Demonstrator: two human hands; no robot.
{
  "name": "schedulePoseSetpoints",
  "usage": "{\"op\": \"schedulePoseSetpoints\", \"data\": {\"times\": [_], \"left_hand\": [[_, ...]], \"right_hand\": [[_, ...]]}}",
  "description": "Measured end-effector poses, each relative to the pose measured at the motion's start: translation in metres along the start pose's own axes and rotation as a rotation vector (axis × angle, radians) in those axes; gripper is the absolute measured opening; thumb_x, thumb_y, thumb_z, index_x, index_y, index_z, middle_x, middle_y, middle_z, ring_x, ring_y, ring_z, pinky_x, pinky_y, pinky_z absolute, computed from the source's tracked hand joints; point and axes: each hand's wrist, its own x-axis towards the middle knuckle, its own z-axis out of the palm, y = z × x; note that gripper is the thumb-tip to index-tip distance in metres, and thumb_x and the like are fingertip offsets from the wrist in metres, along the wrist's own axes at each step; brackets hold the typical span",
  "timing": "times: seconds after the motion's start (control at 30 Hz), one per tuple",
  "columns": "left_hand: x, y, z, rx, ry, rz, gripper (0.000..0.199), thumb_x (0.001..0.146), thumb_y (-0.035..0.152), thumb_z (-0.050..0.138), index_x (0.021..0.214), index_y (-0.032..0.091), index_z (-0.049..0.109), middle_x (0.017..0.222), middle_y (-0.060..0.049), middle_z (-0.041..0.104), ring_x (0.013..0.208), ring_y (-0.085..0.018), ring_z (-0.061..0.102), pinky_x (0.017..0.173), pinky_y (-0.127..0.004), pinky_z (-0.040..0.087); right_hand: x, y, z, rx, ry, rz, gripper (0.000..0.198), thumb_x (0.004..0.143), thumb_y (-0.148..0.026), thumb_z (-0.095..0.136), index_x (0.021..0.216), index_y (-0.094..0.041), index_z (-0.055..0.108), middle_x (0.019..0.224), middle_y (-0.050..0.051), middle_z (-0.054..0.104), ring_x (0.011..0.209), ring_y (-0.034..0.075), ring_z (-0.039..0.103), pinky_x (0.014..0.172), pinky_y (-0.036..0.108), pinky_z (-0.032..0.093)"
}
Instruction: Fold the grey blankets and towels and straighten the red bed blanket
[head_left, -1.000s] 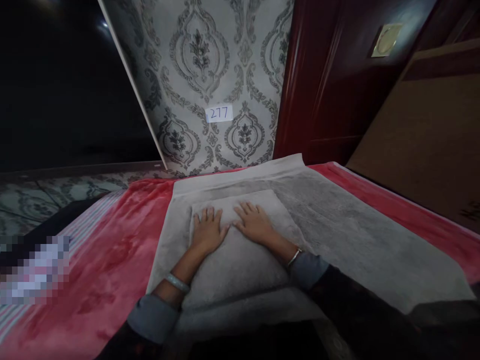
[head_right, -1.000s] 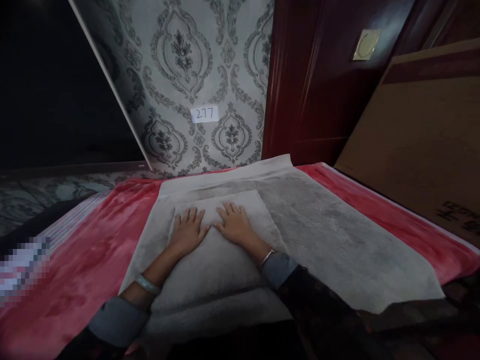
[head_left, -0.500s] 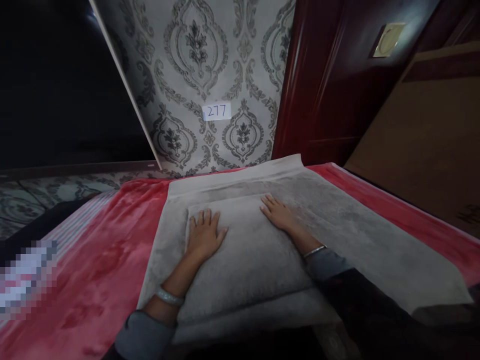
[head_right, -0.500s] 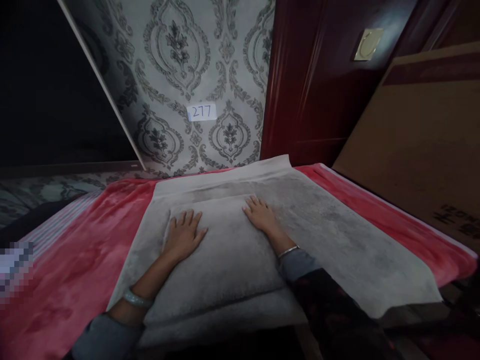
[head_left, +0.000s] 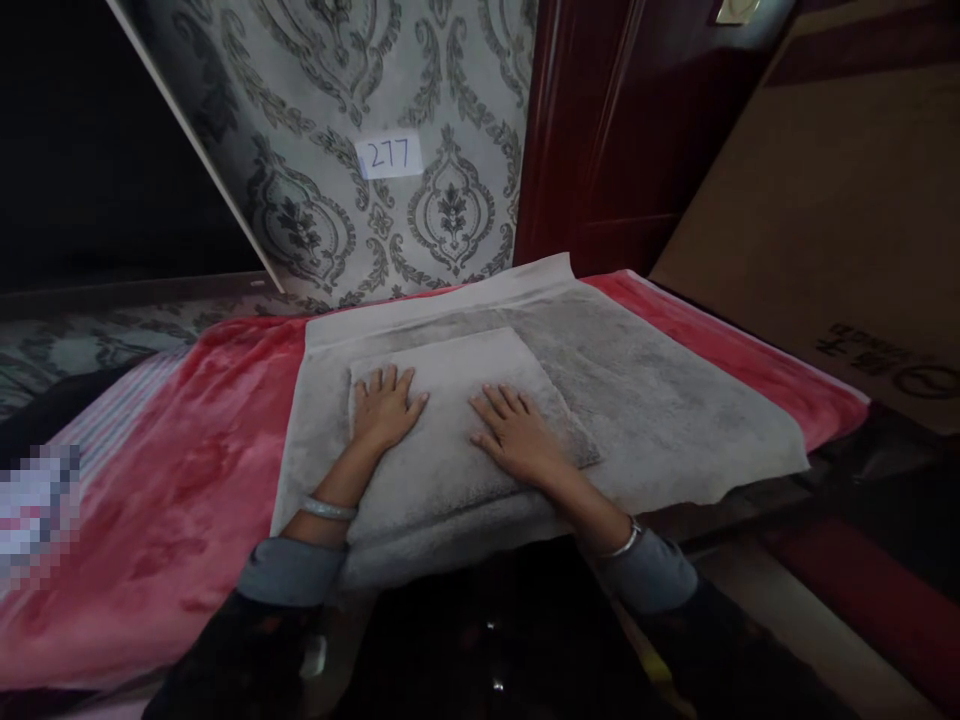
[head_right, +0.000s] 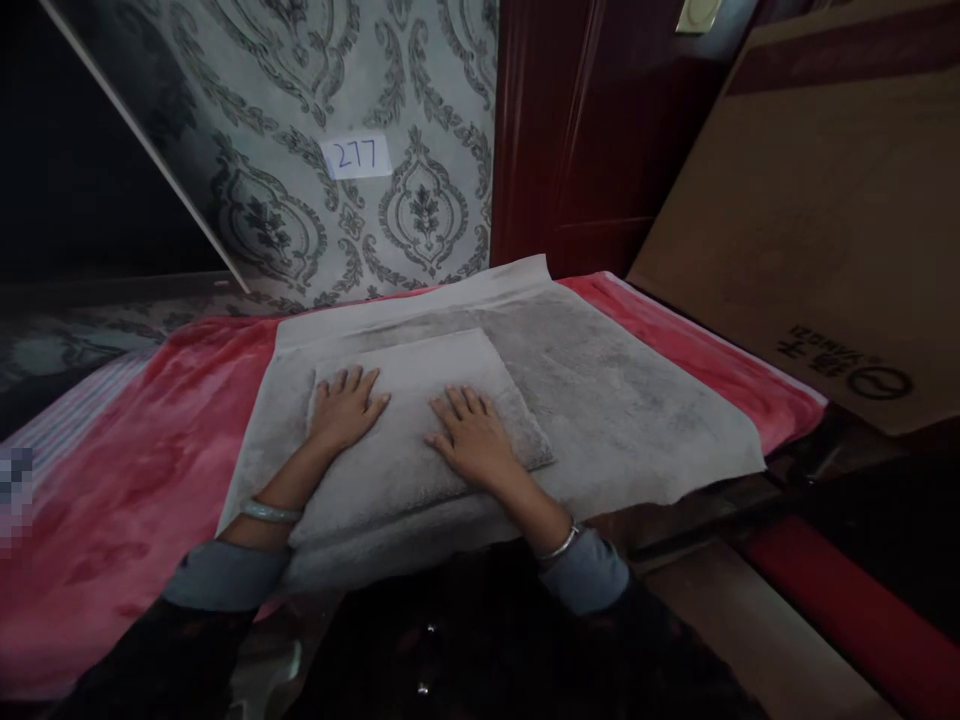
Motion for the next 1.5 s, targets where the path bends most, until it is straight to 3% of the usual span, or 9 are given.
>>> {"op": "schedulePoseSetpoints", "data": {"times": [0.17,0.27,0.47,0.73,0.93,1.1,1.3,1.4,1.5], "left_hand": [[-0.006,-0.002,-0.018,-0.018,-0.104,0.018,0.064,0.1,0.05,0.033,0.156,0.019,0.032,0.164,-0.015,0.03,0.15,-0.039,0.025,0.119,-0.061,0.021],[-0.035,0.0,-0.028,-0.063,-0.171,0.103,0.065,0.099,0.051,0.037,0.156,0.02,0.033,0.164,-0.014,0.029,0.151,-0.038,0.023,0.12,-0.06,0.022],[-0.11,0.017,-0.009,-0.069,-0.014,0.183,0.065,0.096,0.051,0.046,0.156,0.028,0.034,0.166,-0.01,0.026,0.154,-0.036,0.018,0.12,-0.064,0.02],[-0.124,0.015,0.001,-0.054,0.034,0.139,0.066,0.095,0.053,0.048,0.155,0.027,0.038,0.165,-0.011,0.025,0.153,-0.035,0.021,0.122,-0.06,0.022],[-0.157,0.006,0.014,-0.025,0.142,0.056,0.069,0.096,0.052,0.04,0.153,0.014,0.039,0.164,-0.019,0.026,0.151,-0.035,0.027,0.118,-0.059,0.032],[-0.181,-0.009,0.024,-0.038,0.229,0.056,0.061,0.098,0.046,0.035,0.15,0.015,0.044,0.158,-0.016,0.039,0.147,-0.032,0.036,0.121,-0.061,0.027],[-0.15,-0.013,-0.015,-0.213,0.134,0.126,0.051,0.102,0.039,0.031,0.145,0.022,0.051,0.148,-0.009,0.055,0.14,-0.024,0.048,0.124,-0.054,0.025],[-0.11,-0.001,-0.033,-0.331,-0.019,0.255,0.056,0.103,0.04,0.03,0.156,0.022,0.033,0.16,-0.007,0.039,0.149,-0.018,0.034,0.125,-0.046,0.026],[-0.067,0.007,-0.031,-0.315,-0.15,0.372,0.06,0.101,0.043,0.037,0.158,0.025,0.027,0.165,-0.007,0.025,0.154,-0.021,0.019,0.126,-0.051,0.018]], "right_hand": [[-0.006,0.004,-0.009,0.04,-0.031,0.048,0.058,0.105,-0.05,0.032,0.156,-0.023,0.037,0.164,0.009,0.027,0.152,0.029,0.021,0.121,0.051,0.021],[-0.012,-0.003,-0.017,0.052,0.005,0.06,0.059,0.105,-0.049,0.031,0.158,-0.023,0.033,0.164,0.01,0.027,0.152,0.03,0.018,0.12,0.056,0.021],[-0.032,-0.012,0.001,-0.013,0.025,-0.037,0.063,0.102,-0.053,0.042,0.158,-0.026,0.031,0.165,0.009,0.022,0.152,0.032,0.018,0.12,0.059,0.018],[-0.051,0.01,0.017,-0.017,0.1,0.0,0.064,0.101,-0.049,0.043,0.159,-0.024,0.03,0.166,0.008,0.019,0.153,0.029,0.017,0.121,0.054,0.021],[-0.085,0.03,0.036,-0.051,0.223,0.094,0.067,0.102,-0.047,0.036,0.161,-0.02,0.024,0.164,0.009,0.027,0.152,0.03,0.019,0.119,0.055,0.024],[-0.089,0.03,0.028,-0.046,0.279,0.107,0.061,0.103,-0.044,0.031,0.159,-0.02,0.03,0.161,0.01,0.035,0.15,0.029,0.025,0.118,0.054,0.027],[-0.041,-0.017,-0.004,0.015,0.193,-0.132,0.058,0.1,-0.043,0.045,0.156,-0.028,0.037,0.166,0.007,0.021,0.153,0.033,0.014,0.12,0.059,0.02],[-0.02,-0.036,-0.003,0.074,0.04,-0.292,0.064,0.098,-0.046,0.052,0.157,-0.028,0.035,0.165,0.008,0.023,0.152,0.033,0.017,0.12,0.06,0.021],[-0.014,-0.04,0.009,0.137,-0.035,-0.357,0.063,0.098,-0.05,0.052,0.155,-0.027,0.039,0.164,0.009,0.027,0.152,0.032,0.019,0.121,0.06,0.019]]}}
